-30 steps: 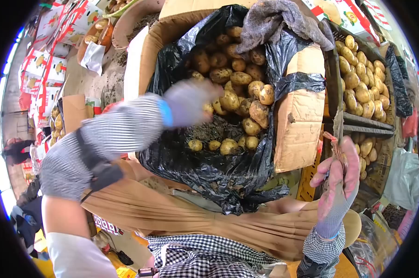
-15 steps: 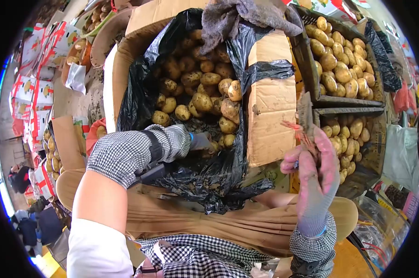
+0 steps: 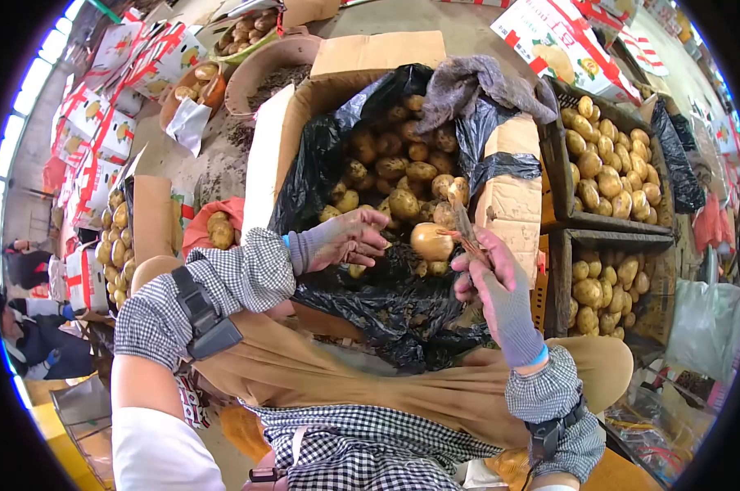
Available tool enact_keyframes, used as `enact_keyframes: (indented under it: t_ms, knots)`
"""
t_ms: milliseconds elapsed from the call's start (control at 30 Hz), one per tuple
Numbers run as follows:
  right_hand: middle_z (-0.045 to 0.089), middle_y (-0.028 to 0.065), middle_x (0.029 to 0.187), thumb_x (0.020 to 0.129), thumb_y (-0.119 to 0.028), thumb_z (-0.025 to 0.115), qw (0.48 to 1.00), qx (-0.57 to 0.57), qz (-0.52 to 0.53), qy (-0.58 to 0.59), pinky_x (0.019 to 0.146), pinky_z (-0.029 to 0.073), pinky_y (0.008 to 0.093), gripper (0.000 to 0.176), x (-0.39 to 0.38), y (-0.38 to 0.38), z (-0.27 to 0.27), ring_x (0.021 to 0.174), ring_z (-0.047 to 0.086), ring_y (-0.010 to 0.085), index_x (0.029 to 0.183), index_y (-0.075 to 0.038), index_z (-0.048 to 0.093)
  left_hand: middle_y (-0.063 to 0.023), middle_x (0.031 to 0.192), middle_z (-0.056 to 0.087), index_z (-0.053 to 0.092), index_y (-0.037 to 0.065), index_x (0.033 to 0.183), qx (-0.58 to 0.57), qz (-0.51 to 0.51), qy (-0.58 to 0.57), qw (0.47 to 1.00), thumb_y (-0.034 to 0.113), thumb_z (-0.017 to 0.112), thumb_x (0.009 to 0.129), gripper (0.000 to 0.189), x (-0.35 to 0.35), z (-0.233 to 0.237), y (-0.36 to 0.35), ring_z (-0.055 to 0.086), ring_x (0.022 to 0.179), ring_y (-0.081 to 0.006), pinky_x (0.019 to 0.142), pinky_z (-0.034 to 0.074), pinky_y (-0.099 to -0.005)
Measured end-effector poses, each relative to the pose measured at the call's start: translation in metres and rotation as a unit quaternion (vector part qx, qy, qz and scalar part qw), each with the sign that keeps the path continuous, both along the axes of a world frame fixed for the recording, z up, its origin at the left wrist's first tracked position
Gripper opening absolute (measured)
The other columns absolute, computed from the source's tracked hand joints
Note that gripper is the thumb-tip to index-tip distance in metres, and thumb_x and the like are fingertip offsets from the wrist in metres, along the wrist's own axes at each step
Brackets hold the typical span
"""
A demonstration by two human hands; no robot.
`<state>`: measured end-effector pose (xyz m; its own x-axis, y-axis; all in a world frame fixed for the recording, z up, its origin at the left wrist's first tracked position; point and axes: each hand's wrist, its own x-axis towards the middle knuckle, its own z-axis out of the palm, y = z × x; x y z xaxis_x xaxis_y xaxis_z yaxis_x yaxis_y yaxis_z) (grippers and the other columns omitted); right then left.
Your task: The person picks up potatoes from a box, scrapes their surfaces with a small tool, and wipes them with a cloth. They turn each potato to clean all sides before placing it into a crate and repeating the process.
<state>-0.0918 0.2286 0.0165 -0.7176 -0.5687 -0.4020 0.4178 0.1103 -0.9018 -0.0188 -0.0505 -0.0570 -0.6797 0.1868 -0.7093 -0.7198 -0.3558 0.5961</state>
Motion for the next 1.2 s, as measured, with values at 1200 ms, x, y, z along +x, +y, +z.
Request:
enact_keyframes:
  t_ms: [1200]
  knots:
    - [0.057, 0.0078, 0.103, 0.092, -0.009, 0.055, 0.975, -0.182, -0.120, -0.034, 0.077, 0.052, 0.0288, 0.047, -0.025, 0.031, 0.028, 0.083, 0.059, 0.0133, 0.135, -0.002, 0.038, -0.0002, 0.103, 0.063, 0.058, 0.019, 0.109, -0.030, 0.023, -0.111, 0.993, 0.034, 0.060, 0.086, 0.028, -0.092, -0.028, 0.098, 0.062, 0.088, -0.0135, 0.069, 0.057, -0.0308]
